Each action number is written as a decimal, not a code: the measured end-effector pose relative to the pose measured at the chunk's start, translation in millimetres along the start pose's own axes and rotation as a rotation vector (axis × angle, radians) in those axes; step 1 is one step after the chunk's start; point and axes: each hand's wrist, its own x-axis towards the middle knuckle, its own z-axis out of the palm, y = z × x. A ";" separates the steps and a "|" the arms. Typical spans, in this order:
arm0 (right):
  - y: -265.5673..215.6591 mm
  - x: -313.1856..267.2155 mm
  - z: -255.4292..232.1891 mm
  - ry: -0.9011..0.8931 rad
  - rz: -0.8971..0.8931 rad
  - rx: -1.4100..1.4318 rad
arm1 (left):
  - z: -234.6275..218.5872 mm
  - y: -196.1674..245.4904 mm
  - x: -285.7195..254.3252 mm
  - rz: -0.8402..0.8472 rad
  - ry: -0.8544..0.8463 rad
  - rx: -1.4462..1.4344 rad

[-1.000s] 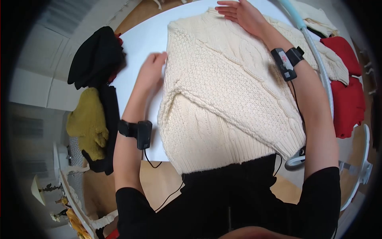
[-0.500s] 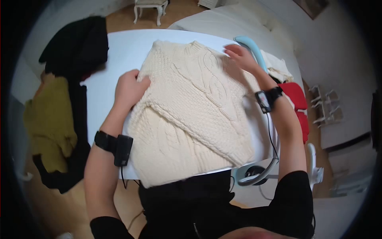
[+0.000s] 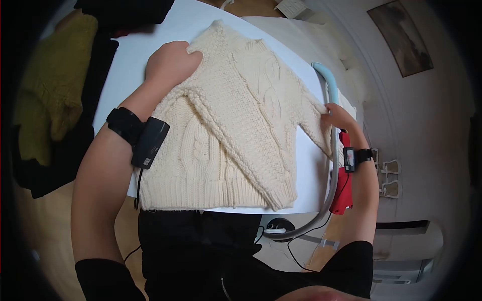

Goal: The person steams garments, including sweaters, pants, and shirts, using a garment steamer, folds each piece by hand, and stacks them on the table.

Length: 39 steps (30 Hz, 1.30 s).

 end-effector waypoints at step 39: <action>-310.4 -97.1 -13.6 0.173 -1.008 0.256 | 3.5 -7.3 4.4 0.187 -0.062 0.080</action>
